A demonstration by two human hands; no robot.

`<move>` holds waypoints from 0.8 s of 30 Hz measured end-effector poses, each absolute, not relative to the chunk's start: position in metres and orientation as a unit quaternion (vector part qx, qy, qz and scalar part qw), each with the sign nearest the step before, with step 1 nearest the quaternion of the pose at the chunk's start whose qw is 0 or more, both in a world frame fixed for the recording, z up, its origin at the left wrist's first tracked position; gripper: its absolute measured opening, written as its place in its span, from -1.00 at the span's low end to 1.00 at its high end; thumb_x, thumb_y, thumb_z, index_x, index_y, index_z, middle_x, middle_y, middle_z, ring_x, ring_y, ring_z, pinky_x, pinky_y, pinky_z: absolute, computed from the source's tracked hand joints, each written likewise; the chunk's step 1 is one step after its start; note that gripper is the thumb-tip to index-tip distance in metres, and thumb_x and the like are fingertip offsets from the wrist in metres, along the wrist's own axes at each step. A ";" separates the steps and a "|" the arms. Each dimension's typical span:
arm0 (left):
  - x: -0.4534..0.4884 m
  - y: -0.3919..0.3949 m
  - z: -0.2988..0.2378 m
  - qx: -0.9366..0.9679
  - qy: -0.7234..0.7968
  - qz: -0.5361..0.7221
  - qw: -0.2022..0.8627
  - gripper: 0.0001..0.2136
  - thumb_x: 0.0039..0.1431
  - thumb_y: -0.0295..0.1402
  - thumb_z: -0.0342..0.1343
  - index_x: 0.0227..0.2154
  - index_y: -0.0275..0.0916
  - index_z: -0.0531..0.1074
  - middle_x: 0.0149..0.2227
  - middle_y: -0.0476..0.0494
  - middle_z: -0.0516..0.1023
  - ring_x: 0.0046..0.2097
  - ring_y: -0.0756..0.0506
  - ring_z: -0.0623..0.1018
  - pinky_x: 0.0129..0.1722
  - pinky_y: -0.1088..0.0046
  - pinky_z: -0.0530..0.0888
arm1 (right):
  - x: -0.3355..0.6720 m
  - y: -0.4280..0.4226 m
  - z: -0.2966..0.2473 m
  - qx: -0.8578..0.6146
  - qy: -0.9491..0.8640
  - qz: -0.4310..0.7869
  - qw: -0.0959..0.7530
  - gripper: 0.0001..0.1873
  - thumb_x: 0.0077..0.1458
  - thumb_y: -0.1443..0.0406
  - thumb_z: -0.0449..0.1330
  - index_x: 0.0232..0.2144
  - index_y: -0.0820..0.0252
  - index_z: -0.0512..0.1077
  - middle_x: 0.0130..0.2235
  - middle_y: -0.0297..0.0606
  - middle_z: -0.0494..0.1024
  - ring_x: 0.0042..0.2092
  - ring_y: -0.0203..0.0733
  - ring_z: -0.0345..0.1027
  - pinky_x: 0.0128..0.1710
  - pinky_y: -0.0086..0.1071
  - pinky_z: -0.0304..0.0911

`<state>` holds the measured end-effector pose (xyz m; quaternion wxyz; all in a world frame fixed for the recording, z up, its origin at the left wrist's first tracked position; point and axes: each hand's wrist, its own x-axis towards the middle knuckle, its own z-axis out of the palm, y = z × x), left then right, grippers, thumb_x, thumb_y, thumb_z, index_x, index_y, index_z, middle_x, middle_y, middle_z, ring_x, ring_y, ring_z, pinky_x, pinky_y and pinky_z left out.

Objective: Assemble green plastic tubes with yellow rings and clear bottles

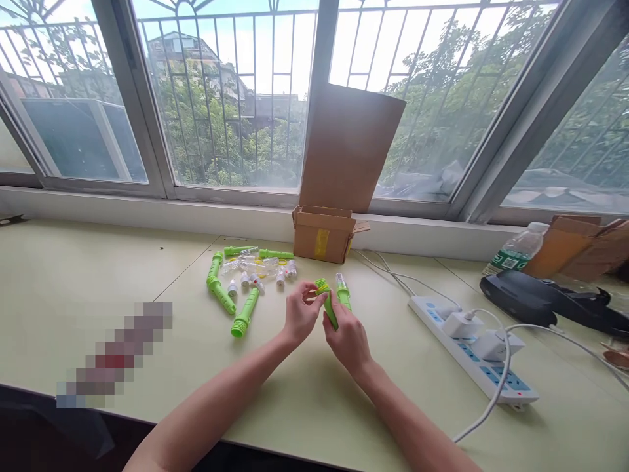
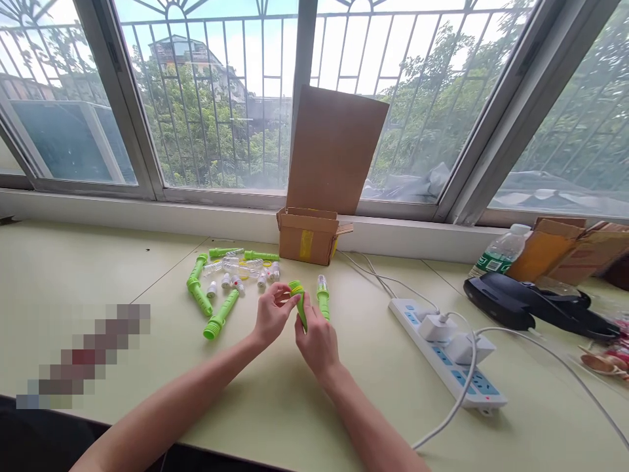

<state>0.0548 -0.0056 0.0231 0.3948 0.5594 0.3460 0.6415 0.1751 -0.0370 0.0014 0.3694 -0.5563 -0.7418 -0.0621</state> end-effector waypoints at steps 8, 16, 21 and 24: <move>0.054 -0.004 0.022 0.557 0.337 0.644 0.402 -0.78 0.00 -0.26 0.26 -0.37 -0.27 0.39 -0.33 -0.16 0.57 -0.23 -0.13 0.60 -0.25 0.32 0.57 | 0.175 -0.037 0.001 -0.555 -0.743 -0.062 0.369 -0.45 0.17 0.33 -0.06 0.22 0.22 0.16 -0.04 0.02 0.51 -0.27 0.02 0.49 -0.31 -0.18 0.40; 0.056 -0.006 0.024 0.553 0.335 0.647 0.404 -0.80 0.01 -0.29 0.26 -0.37 -0.26 0.40 -0.32 -0.15 0.56 -0.23 -0.13 0.60 -0.24 0.31 0.57 | 0.176 -0.036 0.000 -0.553 -0.744 -0.059 0.370 -0.42 0.17 0.32 -0.06 0.25 0.20 0.12 -0.05 0.01 0.51 -0.25 0.03 0.49 -0.33 -0.20 0.40; 0.057 -0.007 0.023 0.553 0.339 0.646 0.401 -0.81 0.03 -0.30 0.24 -0.32 -0.26 0.42 -0.28 -0.18 0.57 -0.21 -0.13 0.59 -0.23 0.30 0.56 | 0.176 -0.036 0.001 -0.550 -0.746 -0.055 0.371 -0.43 0.18 0.32 -0.06 0.25 0.21 0.11 -0.07 0.00 0.52 -0.19 0.06 0.48 -0.27 -0.19 0.39; 0.056 -0.005 0.023 0.555 0.341 0.643 0.403 -0.80 0.02 -0.29 0.25 -0.33 -0.27 0.43 -0.29 -0.18 0.57 -0.21 -0.13 0.59 -0.22 0.31 0.56 | 0.176 -0.036 0.001 -0.554 -0.745 -0.054 0.368 -0.43 0.18 0.33 -0.06 0.25 0.21 0.12 -0.04 0.01 0.51 -0.18 0.07 0.48 -0.24 -0.16 0.39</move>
